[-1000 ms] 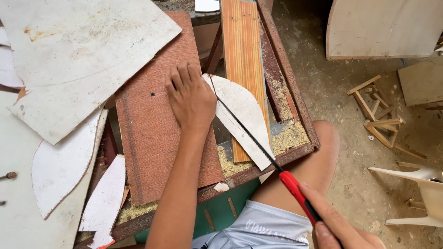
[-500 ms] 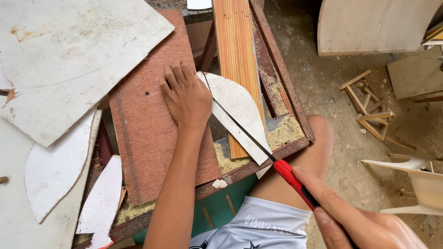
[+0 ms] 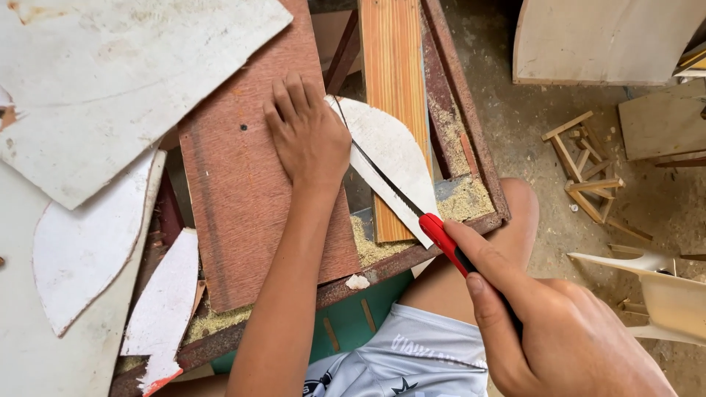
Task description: Using a hand saw to cut a curved shape out of a thin sheet of material on a workbench.
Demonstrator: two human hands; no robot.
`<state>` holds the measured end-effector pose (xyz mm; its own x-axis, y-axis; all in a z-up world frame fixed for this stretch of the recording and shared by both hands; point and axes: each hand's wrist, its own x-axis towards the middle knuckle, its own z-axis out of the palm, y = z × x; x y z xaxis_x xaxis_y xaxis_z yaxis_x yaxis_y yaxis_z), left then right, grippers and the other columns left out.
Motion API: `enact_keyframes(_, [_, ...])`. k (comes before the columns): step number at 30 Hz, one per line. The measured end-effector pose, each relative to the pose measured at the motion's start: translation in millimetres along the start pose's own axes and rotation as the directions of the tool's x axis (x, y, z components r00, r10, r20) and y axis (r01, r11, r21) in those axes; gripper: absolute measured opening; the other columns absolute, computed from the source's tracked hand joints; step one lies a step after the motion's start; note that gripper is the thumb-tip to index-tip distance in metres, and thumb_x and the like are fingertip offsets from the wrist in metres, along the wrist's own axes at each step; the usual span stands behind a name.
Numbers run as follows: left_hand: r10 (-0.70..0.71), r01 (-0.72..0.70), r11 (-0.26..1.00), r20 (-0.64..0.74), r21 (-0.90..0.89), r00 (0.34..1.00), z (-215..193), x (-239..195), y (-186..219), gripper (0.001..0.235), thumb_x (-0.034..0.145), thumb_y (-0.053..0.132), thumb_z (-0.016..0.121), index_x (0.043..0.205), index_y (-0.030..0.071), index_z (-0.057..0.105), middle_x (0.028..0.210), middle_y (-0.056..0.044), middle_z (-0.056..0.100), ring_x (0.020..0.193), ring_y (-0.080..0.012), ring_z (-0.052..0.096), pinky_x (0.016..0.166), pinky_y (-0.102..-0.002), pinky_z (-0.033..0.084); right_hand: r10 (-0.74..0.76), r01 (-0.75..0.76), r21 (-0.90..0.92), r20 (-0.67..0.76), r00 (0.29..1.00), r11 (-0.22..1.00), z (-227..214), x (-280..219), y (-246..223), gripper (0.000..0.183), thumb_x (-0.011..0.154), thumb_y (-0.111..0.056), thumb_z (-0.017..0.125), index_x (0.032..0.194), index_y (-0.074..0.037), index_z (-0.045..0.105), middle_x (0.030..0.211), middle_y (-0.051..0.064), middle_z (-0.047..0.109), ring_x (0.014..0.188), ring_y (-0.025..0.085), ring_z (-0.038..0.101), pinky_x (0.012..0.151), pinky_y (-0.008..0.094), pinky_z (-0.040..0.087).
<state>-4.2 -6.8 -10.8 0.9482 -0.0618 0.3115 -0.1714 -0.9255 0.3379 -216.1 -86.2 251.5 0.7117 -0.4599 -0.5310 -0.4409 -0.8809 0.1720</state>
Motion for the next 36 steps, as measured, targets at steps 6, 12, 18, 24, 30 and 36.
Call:
enact_keyframes(6, [0.030, -0.030, 0.999, -0.003, 0.015, 1.000, -1.0, 1.3, -0.7, 0.039, 0.096, 0.017, 0.049, 0.132, 0.003, 0.048, 0.140, -0.018, 0.050, 0.137, -0.0386, 0.041, 0.112, -0.055, 0.036, -0.032, 0.033, -0.060, 0.028, 0.999, 0.998, -5.6, 16.2, -15.8, 0.069, 0.092, -0.044, 0.046, 0.156, -0.064, 0.032, 0.074, 0.021, 0.066, 0.057, 0.048, 0.072, 0.060, 0.052, 0.053])
enact_keyframes(12, [0.030, -0.030, 0.999, -0.003, 0.029, 1.000, -3.6, 2.2, 1.0, 0.038, 0.099, 0.018, 0.049, 0.133, 0.002, 0.050, 0.142, -0.017, 0.050, 0.138, -0.0372, 0.041, 0.112, -0.054, 0.037, -0.106, 0.119, 0.153, -0.090, 0.990, 0.981, -8.5, 39.2, -29.3, 0.056, 0.096, -0.028, 0.046, 0.149, -0.043, 0.052, 0.117, 0.024, 0.054, 0.062, 0.054, 0.072, 0.056, 0.049, 0.055])
enact_keyframes(18, [0.027, -0.025, 0.998, -0.036, 0.053, 0.999, -5.6, 1.6, 2.1, 0.036, 0.101, 0.021, 0.050, 0.132, 0.004, 0.050, 0.141, -0.015, 0.050, 0.137, -0.0344, 0.043, 0.112, -0.051, 0.037, -0.192, 0.216, 0.108, -0.193, 0.962, 0.970, 5.0, 74.2, -66.5, 0.048, 0.098, -0.027, 0.038, 0.142, -0.036, 0.056, 0.071, 0.015, 0.080, 0.079, 0.034, 0.074, 0.119, 0.055, 0.006])
enact_keyframes(24, [0.023, -0.019, 0.996, -0.048, 0.083, 0.999, -10.5, 2.9, 3.4, 0.030, 0.099, 0.019, 0.050, 0.127, 0.008, 0.052, 0.138, -0.013, 0.050, 0.135, -0.0332, 0.043, 0.108, -0.049, 0.037, -0.227, 0.312, 0.312, -0.281, 0.933, 0.897, 55.5, 134.1, -76.2, 0.050, 0.099, -0.024, 0.042, 0.148, -0.030, 0.051, 0.104, 0.024, 0.073, 0.088, 0.055, 0.062, 0.069, 0.062, 0.045])
enact_keyframes(30, [0.025, -0.019, 0.997, -0.070, 0.081, 0.997, -9.9, -3.1, 2.8, 0.033, 0.100, 0.021, 0.050, 0.129, 0.005, 0.052, 0.138, -0.013, 0.052, 0.132, -0.0324, 0.045, 0.107, -0.048, 0.038, -0.237, 0.439, 0.436, -0.444, 0.864, 0.785, 81.8, 145.2, -75.7, 0.049, 0.100, -0.022, 0.043, 0.149, -0.020, 0.051, 0.112, 0.021, 0.068, 0.099, 0.047, 0.062, 0.079, 0.053, 0.046])
enact_keyframes(36, [0.002, -0.004, 1.000, -0.111, -0.026, 0.994, -6.2, -1.9, 4.3, 0.029, 0.095, 0.022, 0.055, 0.118, 0.005, 0.054, 0.131, -0.013, 0.049, 0.134, -0.0319, 0.040, 0.108, -0.049, 0.030, -0.127, 0.512, 0.714, -0.520, 0.844, 0.477, 74.6, 140.1, -75.7, 0.038, 0.103, -0.017, 0.049, 0.137, -0.009, 0.064, 0.082, 0.009, 0.061, 0.072, 0.019, 0.054, 0.062, 0.032, 0.045])
